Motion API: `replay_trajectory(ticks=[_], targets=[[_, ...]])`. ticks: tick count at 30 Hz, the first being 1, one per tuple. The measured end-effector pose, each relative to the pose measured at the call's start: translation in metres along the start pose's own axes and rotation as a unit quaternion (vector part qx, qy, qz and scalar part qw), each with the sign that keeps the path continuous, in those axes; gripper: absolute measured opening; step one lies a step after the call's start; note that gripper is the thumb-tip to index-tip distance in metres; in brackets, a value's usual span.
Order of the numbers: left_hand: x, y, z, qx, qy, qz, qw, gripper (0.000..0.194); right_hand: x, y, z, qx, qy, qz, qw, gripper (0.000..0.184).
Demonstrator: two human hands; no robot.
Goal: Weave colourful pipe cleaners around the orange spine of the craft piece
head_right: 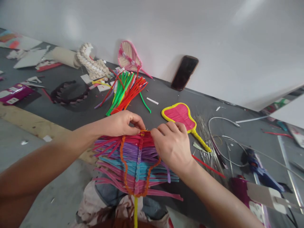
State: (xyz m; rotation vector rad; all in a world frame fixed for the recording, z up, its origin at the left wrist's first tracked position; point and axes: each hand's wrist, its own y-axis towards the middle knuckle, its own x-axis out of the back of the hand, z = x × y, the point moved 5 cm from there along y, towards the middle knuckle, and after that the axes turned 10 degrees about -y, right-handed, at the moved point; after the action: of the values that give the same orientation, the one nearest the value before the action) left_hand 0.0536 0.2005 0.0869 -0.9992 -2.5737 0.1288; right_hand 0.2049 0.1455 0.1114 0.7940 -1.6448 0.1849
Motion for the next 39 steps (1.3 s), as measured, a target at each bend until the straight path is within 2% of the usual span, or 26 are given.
replay_trajectory(ticks=[4, 8, 16, 23, 28, 33, 39], targets=[[0.0, 0.0, -0.001, -0.036, -0.006, 0.001, 0.999, 0.036, 0.003, 0.004, 0.001, 0.027, -0.043, -0.021, 0.998, 0.021], [0.0, -0.002, -0.003, -0.035, -0.01, 0.012, 0.999, 0.041, 0.003, 0.007, 0.001, 0.039, -0.054, -0.05, 0.997, 0.02], [0.0, -0.002, 0.0, -0.044, -0.023, 0.038, 0.998, 0.042, -0.003, 0.008, 0.004, 0.066, 0.013, -0.038, 0.997, 0.018], [0.005, -0.002, 0.004, -0.034, -0.087, 0.053, 0.994, 0.047, -0.005, 0.004, -0.003, 0.046, 0.073, -0.048, 0.995, 0.017], [0.004, 0.0, 0.007, -0.016, -0.067, 0.054, 0.996, 0.053, -0.003, 0.003, 0.0, 0.049, 0.062, -0.052, 0.996, 0.016], [0.003, 0.002, 0.004, -0.03, -0.022, 0.052, 0.998, 0.063, -0.004, 0.004, 0.007, 0.065, 0.053, -0.054, 0.995, 0.023], [0.007, 0.0, 0.007, -0.032, -0.049, 0.071, 0.996, 0.064, -0.009, 0.001, 0.005, 0.056, 0.072, -0.049, 0.995, 0.025]])
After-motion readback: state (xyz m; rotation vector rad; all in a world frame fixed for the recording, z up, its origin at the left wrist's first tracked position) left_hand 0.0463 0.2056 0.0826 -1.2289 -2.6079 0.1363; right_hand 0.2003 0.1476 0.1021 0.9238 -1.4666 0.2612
